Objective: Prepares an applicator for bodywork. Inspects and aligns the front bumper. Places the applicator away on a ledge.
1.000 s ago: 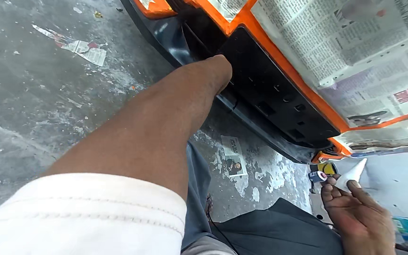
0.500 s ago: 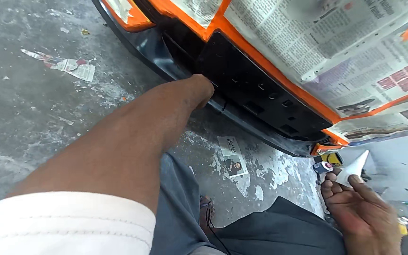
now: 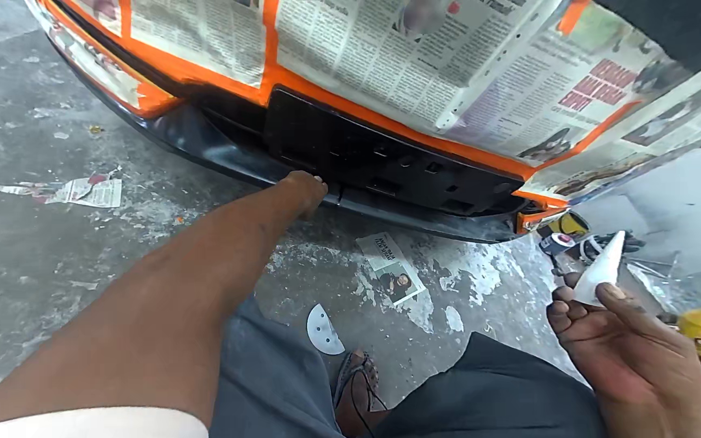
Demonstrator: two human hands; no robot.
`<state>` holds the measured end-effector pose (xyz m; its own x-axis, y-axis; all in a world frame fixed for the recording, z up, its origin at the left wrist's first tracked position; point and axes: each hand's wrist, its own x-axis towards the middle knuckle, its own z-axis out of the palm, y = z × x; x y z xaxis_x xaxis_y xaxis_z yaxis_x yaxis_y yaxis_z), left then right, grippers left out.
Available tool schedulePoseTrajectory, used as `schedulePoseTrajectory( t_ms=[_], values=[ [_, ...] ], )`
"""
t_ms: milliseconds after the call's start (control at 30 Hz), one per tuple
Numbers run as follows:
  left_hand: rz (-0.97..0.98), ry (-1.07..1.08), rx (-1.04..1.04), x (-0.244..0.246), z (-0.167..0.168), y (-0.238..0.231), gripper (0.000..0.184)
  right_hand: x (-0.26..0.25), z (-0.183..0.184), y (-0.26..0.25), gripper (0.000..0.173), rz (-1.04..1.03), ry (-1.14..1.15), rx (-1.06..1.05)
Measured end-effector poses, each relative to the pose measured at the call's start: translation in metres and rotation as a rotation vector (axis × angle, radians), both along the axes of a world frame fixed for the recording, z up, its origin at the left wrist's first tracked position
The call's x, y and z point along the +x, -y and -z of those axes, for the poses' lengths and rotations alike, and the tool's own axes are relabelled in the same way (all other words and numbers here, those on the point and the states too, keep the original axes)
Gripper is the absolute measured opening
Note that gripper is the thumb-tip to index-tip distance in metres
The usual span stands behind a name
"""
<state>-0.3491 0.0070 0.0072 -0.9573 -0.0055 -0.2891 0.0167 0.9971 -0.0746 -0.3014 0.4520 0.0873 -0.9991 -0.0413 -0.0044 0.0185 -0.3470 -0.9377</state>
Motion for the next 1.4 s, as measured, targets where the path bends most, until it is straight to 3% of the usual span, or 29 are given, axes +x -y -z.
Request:
schedulePoseTrajectory(
  t_ms=[333,567,933,1400],
  values=[
    [0.028,0.06,-0.035,-0.012,-0.006,-0.002,0.077,0.005,0.003,-0.02,0.019,-0.046,-0.042,-0.077],
    [0.026,0.094,-0.044,-0.016,-0.009,-0.002,0.091,0.005,0.003,-0.022,0.019,-0.036,-0.048,-0.084],
    [0.038,-0.023,0.026,0.001,0.001,0.01,0.097,0.01,0.0,-0.013,0.018,0.016,-0.036,-0.12],
    [0.02,-0.133,0.127,0.028,0.0,0.029,0.06,0.019,-0.006,-0.002,0.019,-0.004,-0.071,-0.206]
  ],
)
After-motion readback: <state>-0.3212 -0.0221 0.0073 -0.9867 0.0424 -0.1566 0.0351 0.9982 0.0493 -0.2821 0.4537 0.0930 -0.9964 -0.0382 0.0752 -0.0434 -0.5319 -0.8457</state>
